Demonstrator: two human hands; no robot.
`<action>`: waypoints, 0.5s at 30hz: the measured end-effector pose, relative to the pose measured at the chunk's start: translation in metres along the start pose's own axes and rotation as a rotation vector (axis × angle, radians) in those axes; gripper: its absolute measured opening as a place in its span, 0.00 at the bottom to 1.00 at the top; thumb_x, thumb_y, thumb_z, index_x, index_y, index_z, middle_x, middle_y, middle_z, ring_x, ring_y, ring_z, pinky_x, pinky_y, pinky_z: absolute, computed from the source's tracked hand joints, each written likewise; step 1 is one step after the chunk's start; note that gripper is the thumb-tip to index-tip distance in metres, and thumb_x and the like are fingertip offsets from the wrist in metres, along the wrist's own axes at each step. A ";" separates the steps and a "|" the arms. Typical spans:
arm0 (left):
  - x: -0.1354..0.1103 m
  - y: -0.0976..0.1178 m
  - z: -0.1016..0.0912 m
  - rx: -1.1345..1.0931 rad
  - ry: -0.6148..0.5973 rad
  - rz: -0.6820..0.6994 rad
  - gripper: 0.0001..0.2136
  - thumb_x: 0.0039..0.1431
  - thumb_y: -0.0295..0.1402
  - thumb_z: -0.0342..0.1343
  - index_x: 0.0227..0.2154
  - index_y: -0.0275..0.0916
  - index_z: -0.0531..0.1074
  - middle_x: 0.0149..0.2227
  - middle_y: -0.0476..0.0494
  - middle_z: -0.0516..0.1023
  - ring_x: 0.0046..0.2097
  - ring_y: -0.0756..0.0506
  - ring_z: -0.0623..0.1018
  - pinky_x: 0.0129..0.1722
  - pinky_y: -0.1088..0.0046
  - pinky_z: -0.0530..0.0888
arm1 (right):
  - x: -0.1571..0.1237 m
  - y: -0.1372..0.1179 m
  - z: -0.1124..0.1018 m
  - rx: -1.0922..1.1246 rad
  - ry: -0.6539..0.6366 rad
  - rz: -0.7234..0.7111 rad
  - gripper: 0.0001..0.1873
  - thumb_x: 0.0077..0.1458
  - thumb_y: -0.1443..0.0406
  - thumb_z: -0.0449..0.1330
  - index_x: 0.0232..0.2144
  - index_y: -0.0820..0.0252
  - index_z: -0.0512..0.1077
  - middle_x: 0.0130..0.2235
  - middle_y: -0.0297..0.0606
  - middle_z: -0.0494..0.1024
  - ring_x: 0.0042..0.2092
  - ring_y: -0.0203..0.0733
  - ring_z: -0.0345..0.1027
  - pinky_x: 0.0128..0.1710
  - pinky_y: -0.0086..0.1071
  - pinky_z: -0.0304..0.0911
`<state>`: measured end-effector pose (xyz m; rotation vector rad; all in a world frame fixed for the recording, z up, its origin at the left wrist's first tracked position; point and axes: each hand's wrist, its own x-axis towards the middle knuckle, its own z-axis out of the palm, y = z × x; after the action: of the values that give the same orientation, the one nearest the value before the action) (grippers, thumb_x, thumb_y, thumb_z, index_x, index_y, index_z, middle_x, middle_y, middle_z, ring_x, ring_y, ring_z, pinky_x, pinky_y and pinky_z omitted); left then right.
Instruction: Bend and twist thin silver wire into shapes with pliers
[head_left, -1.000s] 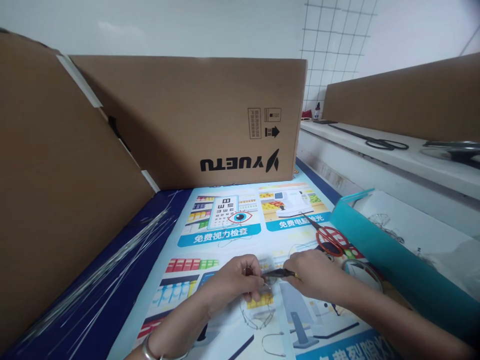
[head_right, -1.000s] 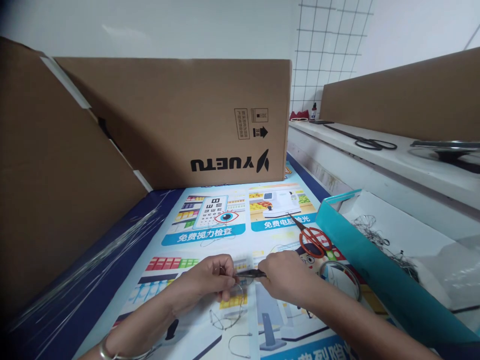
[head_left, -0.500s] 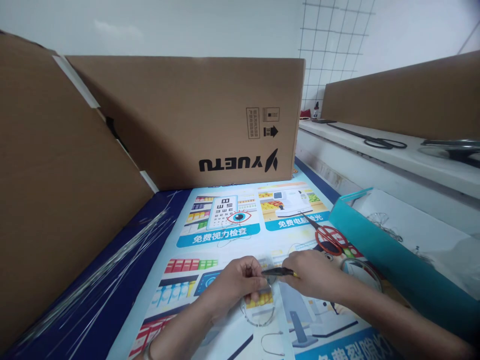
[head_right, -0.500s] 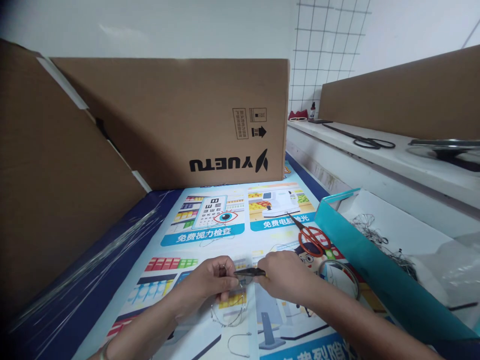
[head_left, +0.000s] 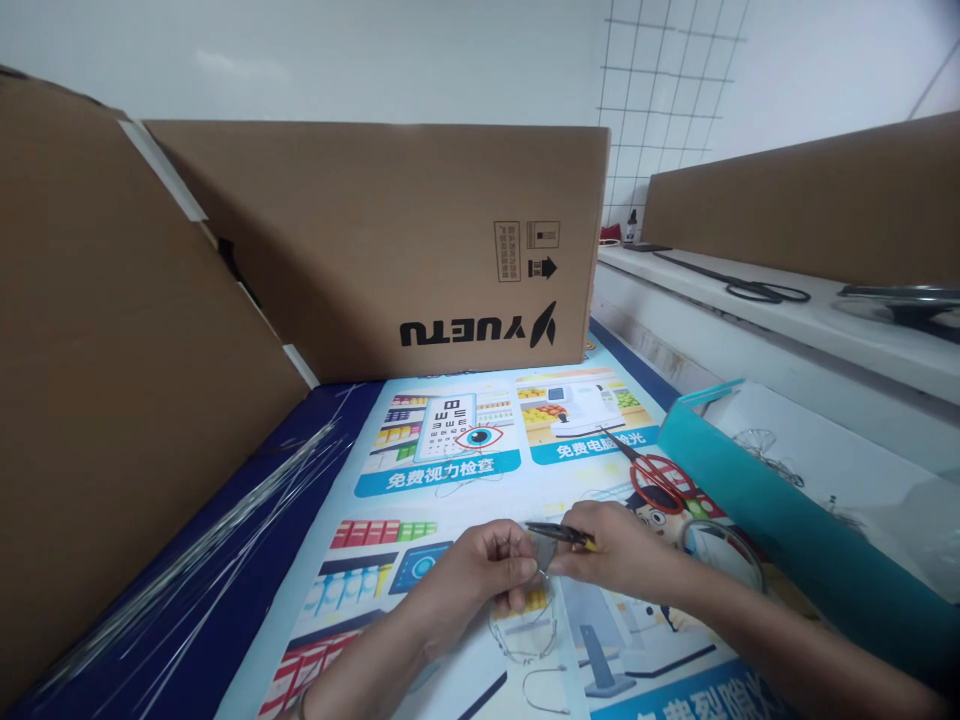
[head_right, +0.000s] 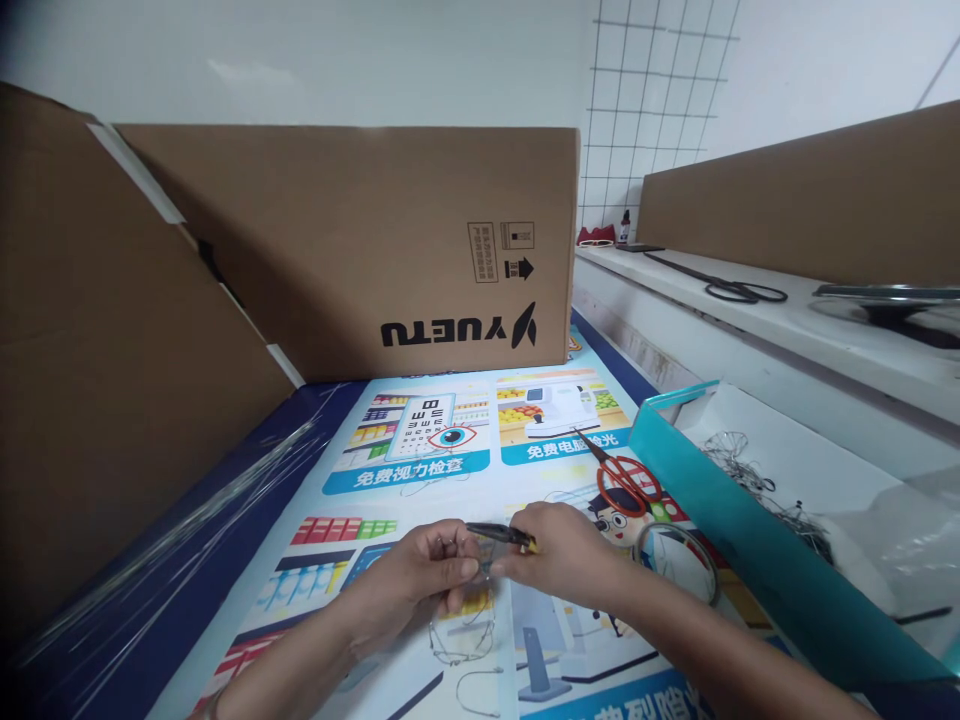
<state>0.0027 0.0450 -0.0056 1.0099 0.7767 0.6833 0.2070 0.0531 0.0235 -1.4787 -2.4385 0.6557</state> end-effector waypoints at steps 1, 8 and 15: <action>0.000 -0.001 0.000 0.000 -0.005 -0.006 0.08 0.50 0.32 0.60 0.26 0.36 0.67 0.16 0.51 0.70 0.19 0.55 0.66 0.20 0.79 0.60 | 0.000 -0.001 0.001 0.017 -0.007 -0.008 0.14 0.48 0.54 0.57 0.25 0.60 0.68 0.28 0.32 0.70 0.29 0.34 0.61 0.25 0.24 0.48; 0.001 -0.001 0.000 -0.021 0.013 -0.014 0.08 0.50 0.33 0.59 0.26 0.35 0.66 0.17 0.50 0.70 0.19 0.55 0.67 0.20 0.79 0.61 | 0.000 0.003 0.003 0.070 -0.027 -0.039 0.14 0.49 0.54 0.57 0.26 0.60 0.68 0.28 0.33 0.70 0.30 0.35 0.62 0.26 0.24 0.49; 0.003 -0.005 -0.001 -0.034 -0.007 -0.003 0.09 0.51 0.33 0.59 0.26 0.35 0.66 0.17 0.50 0.71 0.18 0.56 0.66 0.18 0.81 0.59 | 0.001 0.003 0.006 0.114 -0.007 -0.034 0.14 0.48 0.55 0.58 0.27 0.60 0.69 0.29 0.33 0.70 0.30 0.36 0.62 0.27 0.25 0.50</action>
<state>0.0047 0.0461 -0.0111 0.9792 0.7581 0.6876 0.2065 0.0540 0.0164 -1.3908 -2.3830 0.7799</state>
